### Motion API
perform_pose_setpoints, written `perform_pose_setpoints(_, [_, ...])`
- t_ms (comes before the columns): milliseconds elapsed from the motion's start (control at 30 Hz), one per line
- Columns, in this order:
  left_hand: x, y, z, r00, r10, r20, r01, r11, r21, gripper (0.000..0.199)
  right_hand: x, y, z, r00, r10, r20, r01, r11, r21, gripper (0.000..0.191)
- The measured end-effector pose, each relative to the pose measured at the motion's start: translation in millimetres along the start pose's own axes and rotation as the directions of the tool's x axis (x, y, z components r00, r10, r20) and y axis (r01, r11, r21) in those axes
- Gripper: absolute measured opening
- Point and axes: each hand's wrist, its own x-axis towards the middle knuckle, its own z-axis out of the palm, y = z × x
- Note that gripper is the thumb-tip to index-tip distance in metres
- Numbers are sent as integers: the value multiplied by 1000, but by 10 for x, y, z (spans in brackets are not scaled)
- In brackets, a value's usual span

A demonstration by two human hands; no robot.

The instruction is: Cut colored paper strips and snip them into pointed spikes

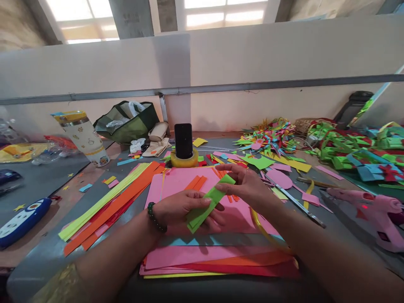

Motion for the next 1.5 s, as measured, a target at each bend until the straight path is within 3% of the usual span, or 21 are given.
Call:
perform_pose_setpoints(233, [10,33,-7,1000,-24,-2,24,1000,0,21,2,22,6,999,36,30,-35,999,-23,59])
perform_pose_setpoints(767, [22,23,-77,1000,-11,21,9,995,101,32,-21,-7,35,998,58,19,-58,998,-16,59])
perform_pose_setpoints(1100, [-44,42,-43,1000,-1,-25,6,977,214,32,23,8,-86,996,82,-43,-72,979,188,41])
perform_pose_setpoints(1333, [-115,96,-70,997,-39,-64,55,964,259,30,5,17,-76,997,52,-62,-43,991,127,35])
perform_pose_setpoints(1500, [-110,82,16,995,23,-97,7,955,296,28,-123,-71,124,997,4,-75,-4,1000,-1,28])
